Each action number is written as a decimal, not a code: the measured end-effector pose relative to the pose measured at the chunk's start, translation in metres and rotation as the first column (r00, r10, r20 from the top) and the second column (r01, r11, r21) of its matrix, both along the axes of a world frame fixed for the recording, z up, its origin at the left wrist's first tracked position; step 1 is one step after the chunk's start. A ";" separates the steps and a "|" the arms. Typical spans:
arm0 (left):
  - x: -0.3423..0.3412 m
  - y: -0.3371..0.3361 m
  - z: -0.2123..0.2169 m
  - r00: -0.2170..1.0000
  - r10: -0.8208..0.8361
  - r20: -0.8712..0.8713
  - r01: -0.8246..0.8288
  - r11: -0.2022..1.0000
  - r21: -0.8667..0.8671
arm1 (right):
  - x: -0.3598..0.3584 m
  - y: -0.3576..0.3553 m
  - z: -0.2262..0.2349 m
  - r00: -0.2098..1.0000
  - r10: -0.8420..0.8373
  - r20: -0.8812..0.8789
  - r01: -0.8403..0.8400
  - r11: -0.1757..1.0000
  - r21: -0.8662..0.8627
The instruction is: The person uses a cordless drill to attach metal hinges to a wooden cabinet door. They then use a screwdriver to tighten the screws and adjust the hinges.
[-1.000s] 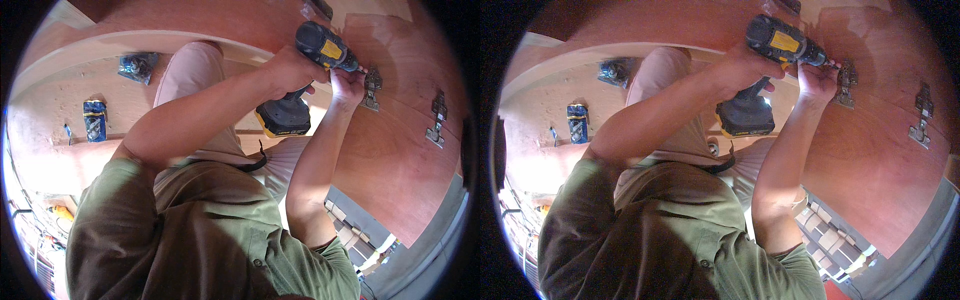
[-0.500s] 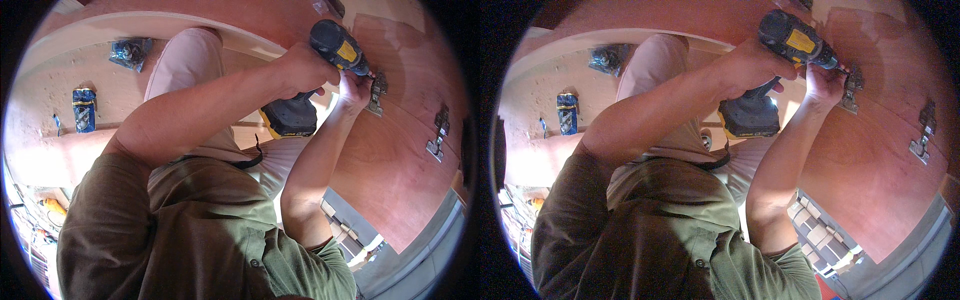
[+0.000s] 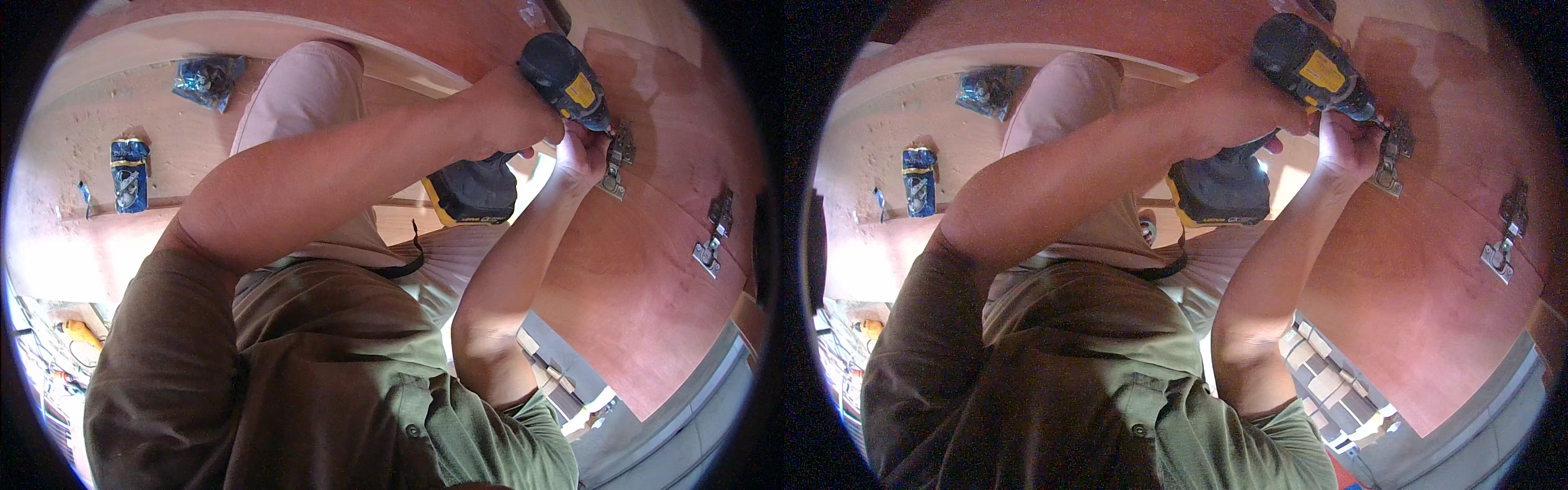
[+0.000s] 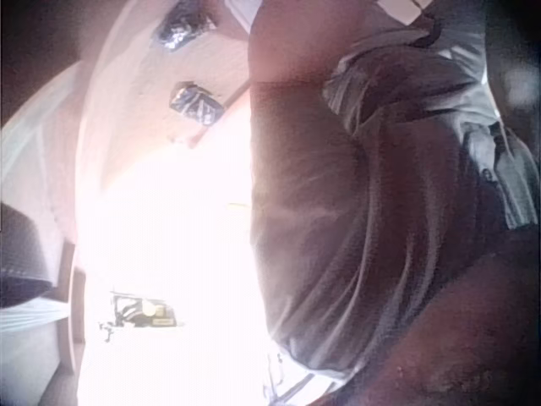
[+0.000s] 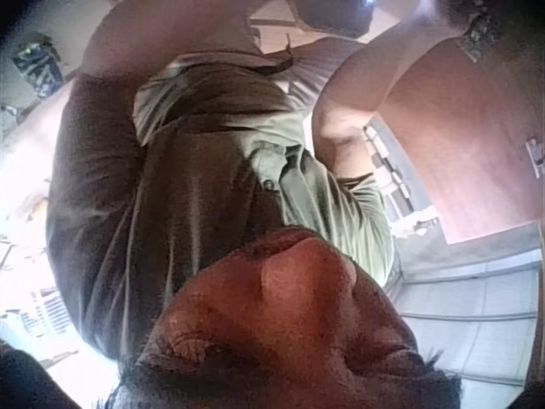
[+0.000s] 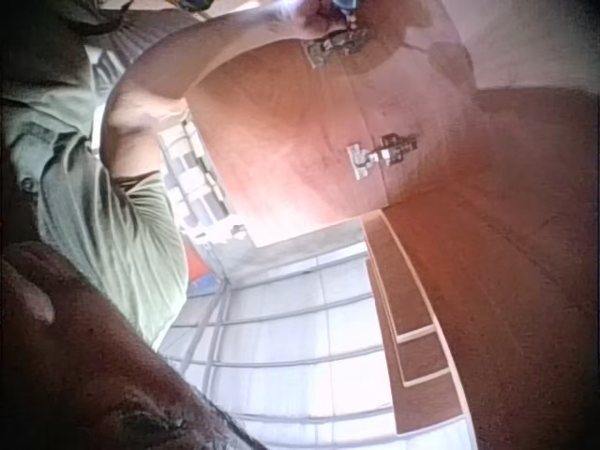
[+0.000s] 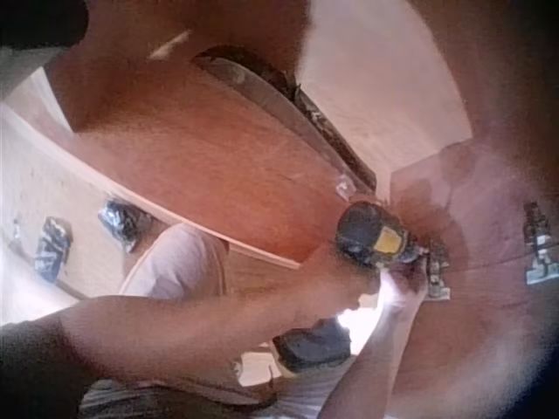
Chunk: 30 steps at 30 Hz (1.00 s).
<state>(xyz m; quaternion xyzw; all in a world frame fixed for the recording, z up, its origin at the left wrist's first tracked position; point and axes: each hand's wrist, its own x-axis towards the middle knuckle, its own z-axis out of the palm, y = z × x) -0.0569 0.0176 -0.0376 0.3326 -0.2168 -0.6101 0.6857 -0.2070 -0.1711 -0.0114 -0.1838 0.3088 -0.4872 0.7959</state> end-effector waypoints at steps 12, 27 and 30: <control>0.009 -0.007 0.005 0.993 -0.064 -0.101 0.061 0.998 -0.034 | -0.011 -0.004 -0.003 0.962 0.240 0.133 -0.239 0.971 -0.023; 0.027 -0.012 0.014 0.984 -0.166 -0.068 0.172 0.981 0.091 | -0.052 0.095 -0.007 0.964 0.263 0.032 -0.258 0.959 -0.115; 0.028 -0.008 0.020 0.985 -0.160 -0.063 0.165 0.982 0.086 | -0.068 0.137 -0.012 0.974 0.205 -0.091 -0.212 0.975 -0.073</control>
